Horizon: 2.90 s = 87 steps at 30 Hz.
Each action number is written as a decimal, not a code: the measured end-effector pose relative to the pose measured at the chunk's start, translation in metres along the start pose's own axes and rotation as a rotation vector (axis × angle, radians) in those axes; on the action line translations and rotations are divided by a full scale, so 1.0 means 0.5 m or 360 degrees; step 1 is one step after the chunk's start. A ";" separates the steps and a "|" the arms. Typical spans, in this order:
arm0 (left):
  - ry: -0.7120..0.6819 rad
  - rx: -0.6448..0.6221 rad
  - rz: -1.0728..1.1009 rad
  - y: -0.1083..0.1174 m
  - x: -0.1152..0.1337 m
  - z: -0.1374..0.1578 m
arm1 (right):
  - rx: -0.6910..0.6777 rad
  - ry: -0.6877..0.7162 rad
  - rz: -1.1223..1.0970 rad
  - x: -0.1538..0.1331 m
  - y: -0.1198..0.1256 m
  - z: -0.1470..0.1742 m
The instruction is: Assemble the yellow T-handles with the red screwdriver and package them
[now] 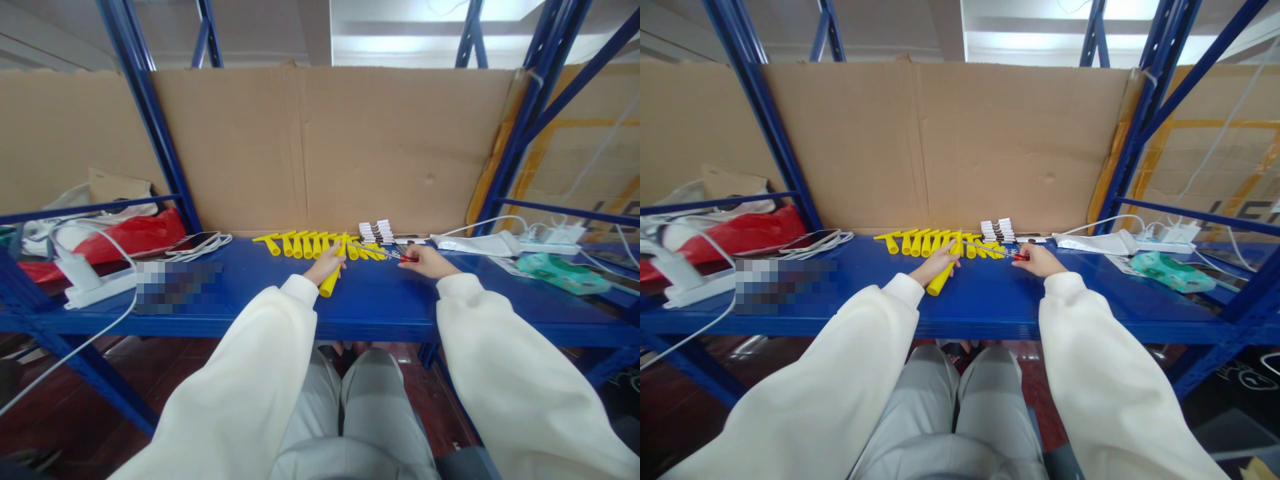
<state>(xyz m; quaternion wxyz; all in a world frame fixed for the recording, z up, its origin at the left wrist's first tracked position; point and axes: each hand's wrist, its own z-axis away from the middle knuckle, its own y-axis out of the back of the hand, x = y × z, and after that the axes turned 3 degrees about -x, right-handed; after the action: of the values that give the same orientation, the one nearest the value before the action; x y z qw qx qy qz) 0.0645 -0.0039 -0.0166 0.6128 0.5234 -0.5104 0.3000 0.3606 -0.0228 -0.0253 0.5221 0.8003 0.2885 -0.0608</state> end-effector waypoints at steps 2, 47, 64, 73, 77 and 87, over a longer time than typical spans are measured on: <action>-0.0003 0.0002 -0.0013 0.000 -0.002 -0.002 | -0.0064 0.0010 0.0029 -0.006 0.003 0.001; -0.0006 -0.0025 -0.0049 -0.001 -0.001 -0.002 | -0.0122 -0.0105 -0.0346 0.016 -0.015 -0.004; 0.0015 -0.0027 -0.0037 0.000 0.000 0.002 | -0.0071 -0.0071 -0.0300 0.007 -0.010 -0.003; 0.0037 -0.0015 -0.0070 -0.001 0.000 0.001 | -0.0132 -0.0043 -0.0145 -0.004 -0.003 -0.001; 0.0035 -0.0018 -0.0068 -0.001 0.000 0.000 | -0.0123 -0.0048 -0.0283 0.002 -0.008 -0.003; 0.0032 -0.0027 -0.0059 0.000 -0.001 -0.001 | -0.0044 -0.0018 -0.0124 0.012 -0.006 -0.004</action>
<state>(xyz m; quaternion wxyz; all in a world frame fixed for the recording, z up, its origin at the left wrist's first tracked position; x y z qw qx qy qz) 0.0645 -0.0035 -0.0171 0.6278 0.5244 -0.4971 0.2895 0.3638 -0.0180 -0.0292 0.5320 0.7808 0.3173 -0.0815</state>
